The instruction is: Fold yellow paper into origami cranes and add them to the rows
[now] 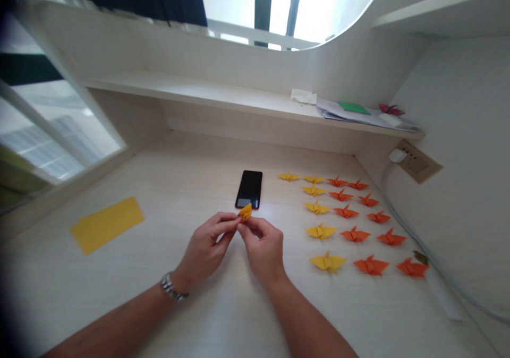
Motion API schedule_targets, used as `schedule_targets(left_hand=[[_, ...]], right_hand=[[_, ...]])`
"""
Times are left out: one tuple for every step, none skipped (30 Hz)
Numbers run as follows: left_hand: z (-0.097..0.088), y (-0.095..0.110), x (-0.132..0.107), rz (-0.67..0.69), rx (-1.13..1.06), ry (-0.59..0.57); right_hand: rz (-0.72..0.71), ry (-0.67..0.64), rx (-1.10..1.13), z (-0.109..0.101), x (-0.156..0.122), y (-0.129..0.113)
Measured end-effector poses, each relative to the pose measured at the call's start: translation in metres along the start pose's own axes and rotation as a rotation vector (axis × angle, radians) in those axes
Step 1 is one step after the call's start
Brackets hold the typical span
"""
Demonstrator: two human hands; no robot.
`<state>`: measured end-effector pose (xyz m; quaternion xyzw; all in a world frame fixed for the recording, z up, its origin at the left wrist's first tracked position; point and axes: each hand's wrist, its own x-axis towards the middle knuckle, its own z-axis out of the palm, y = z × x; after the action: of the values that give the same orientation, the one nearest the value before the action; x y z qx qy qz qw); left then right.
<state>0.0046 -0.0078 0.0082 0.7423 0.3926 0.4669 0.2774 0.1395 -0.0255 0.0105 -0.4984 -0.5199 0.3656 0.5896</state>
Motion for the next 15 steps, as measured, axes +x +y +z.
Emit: schedule_targets(left_hand=[[0.0, 0.001, 0.0, 0.004, -0.021, -0.017], [-0.001, 0.002, 0.001, 0.008, -0.04, -0.034], [-0.001, 0.003, 0.001, 0.01, -0.055, -0.05], [-0.001, 0.004, 0.001, 0.009, -0.064, -0.063], [-0.001, 0.005, 0.002, 0.007, -0.068, -0.073], [-0.002, 0.006, 0.002, 0.003, -0.067, -0.081], [-0.002, 0.007, 0.002, 0.0, -0.065, -0.09], [-0.002, 0.008, 0.001, -0.005, -0.064, -0.101], [-0.002, 0.009, 0.001, -0.012, -0.065, -0.11], [-0.002, 0.01, 0.001, -0.021, -0.067, -0.117], [-0.002, 0.01, 0.0, -0.033, -0.069, -0.116], [-0.002, 0.01, 0.0, -0.047, -0.07, -0.101], [-0.002, 0.009, 0.0, -0.062, -0.071, -0.069], [-0.002, 0.008, -0.001, -0.079, -0.07, -0.025], [-0.003, 0.007, -0.001, -0.093, -0.068, 0.026]], right_hand=[[0.023, 0.008, 0.047, 0.0, 0.002, 0.001], [0.045, 0.013, 0.09, 0.0, 0.004, 0.002], [0.064, 0.015, 0.128, -0.001, 0.006, 0.004], [0.082, 0.017, 0.16, -0.001, 0.007, 0.006], [0.1, 0.016, 0.186, -0.002, 0.009, 0.008], [0.116, 0.016, 0.205, -0.002, 0.01, 0.01], [0.129, 0.015, 0.215, -0.003, 0.011, 0.012], [0.138, 0.014, 0.218, -0.004, 0.012, 0.014], [0.141, 0.016, 0.213, -0.004, 0.013, 0.015], [0.14, 0.018, 0.2, -0.005, 0.013, 0.017], [0.134, 0.022, 0.185, -0.006, 0.014, 0.017], [0.127, 0.025, 0.174, -0.006, 0.014, 0.018], [0.119, 0.024, 0.169, -0.006, 0.014, 0.018], [0.112, 0.02, 0.169, -0.006, 0.014, 0.018], [0.104, 0.012, 0.17, -0.006, 0.013, 0.017]])
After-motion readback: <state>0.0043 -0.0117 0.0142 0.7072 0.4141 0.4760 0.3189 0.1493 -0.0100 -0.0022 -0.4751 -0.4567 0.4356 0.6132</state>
